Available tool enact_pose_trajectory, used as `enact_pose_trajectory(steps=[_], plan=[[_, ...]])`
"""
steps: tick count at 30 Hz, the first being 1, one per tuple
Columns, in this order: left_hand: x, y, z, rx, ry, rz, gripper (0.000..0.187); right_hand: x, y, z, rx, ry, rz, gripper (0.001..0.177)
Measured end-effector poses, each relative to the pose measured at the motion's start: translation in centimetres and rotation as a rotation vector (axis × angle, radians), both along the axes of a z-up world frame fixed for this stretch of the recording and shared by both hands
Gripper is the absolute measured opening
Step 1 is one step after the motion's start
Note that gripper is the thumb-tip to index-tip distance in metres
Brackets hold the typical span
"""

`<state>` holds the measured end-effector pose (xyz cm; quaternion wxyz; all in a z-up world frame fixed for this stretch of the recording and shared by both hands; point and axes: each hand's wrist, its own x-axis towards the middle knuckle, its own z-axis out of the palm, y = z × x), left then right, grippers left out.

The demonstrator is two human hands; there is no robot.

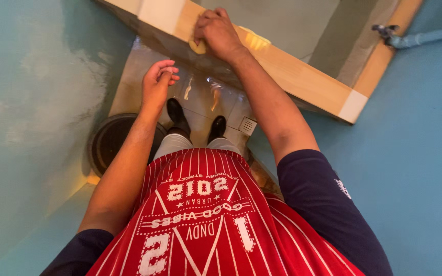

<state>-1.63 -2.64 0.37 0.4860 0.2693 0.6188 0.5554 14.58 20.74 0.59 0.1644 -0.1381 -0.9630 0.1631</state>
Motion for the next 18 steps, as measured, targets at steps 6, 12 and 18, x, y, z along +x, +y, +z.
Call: enact_pose_trajectory(steps=[6, 12, 18], plan=[[7.2, 1.5, -0.6, 0.004, -0.060, -0.081, 0.026, 10.0, -0.5, 0.1, -0.064, 0.017, -0.116, 0.019], [14.5, 3.5, -2.3, 0.006, -0.080, -0.192, 0.025, 21.1, -1.4, 0.0, -0.141, 0.007, -0.249, 0.019], [20.1, 5.6, -2.6, 0.026, -0.150, -0.309, 0.026, 32.3, -3.5, -0.6, -0.129, -0.004, -0.425, 0.019]])
